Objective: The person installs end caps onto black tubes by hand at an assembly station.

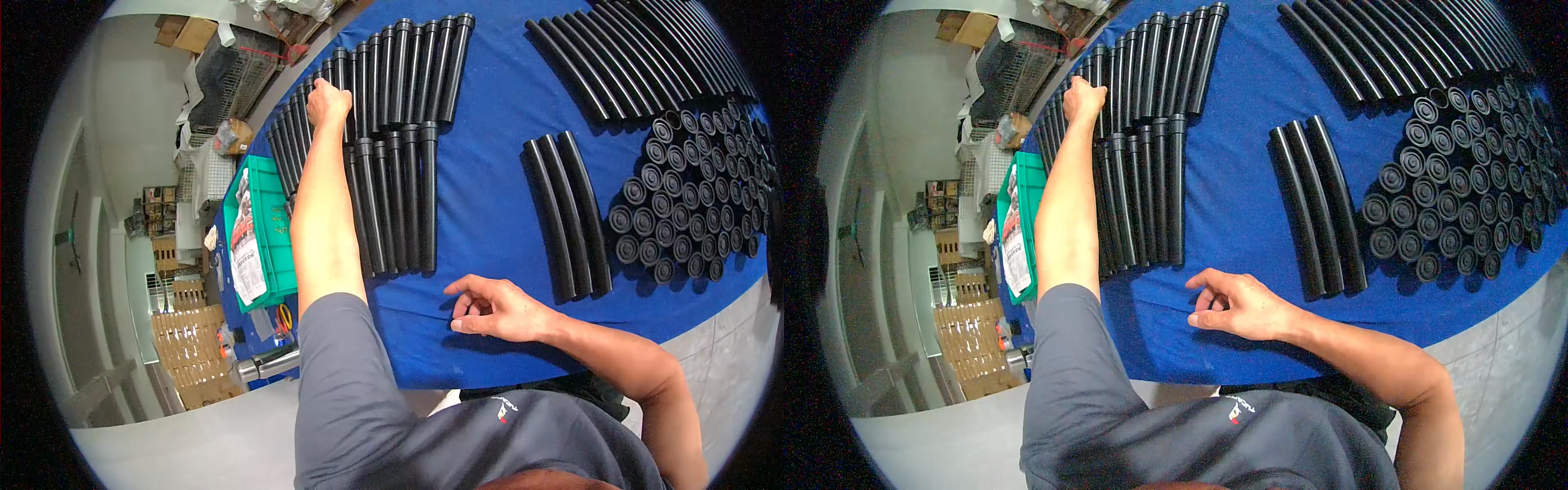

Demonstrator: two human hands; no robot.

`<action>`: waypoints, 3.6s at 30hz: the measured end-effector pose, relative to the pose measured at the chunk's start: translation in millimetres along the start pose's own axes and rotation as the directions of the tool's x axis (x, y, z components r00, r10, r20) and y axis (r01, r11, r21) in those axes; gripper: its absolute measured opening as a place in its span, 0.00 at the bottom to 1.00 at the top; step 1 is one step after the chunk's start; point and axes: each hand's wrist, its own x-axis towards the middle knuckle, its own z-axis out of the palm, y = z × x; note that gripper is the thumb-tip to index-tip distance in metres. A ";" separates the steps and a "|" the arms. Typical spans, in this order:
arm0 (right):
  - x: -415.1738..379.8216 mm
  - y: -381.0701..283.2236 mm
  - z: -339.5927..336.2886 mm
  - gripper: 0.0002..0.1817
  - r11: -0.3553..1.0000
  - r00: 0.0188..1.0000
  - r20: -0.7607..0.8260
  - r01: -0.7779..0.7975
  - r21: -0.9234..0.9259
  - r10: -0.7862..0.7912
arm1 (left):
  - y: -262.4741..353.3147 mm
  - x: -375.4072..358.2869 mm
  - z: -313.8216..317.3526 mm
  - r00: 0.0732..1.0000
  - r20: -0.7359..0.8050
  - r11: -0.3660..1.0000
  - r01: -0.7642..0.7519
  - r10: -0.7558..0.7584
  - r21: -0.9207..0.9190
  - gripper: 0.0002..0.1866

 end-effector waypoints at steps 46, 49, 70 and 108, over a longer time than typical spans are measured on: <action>-11.0 5.4 0.6 0.10 0.937 0.960 0.251 0.197 -0.287 -0.125 | 157.8 -369.2 -82.5 0.284 -0.138 0.143 -0.776 0.949 -0.615 0.14; -7.6 11.3 1.3 0.11 0.947 0.966 0.236 0.166 -0.274 -0.101 | 161.2 -367.4 -72.4 0.252 -0.177 0.099 -0.795 0.951 -0.599 0.14; 0.7 13.5 1.2 0.14 0.861 0.957 0.248 0.251 -0.443 -0.151 | 55.9 -305.6 -35.2 0.825 0.059 0.677 -0.418 0.563 -0.606 0.24; -2.9 23.1 4.6 0.13 0.693 0.900 0.330 0.431 -0.578 -0.285 | 61.3 -356.9 -106.1 0.809 0.070 0.438 -0.241 0.584 -0.866 0.11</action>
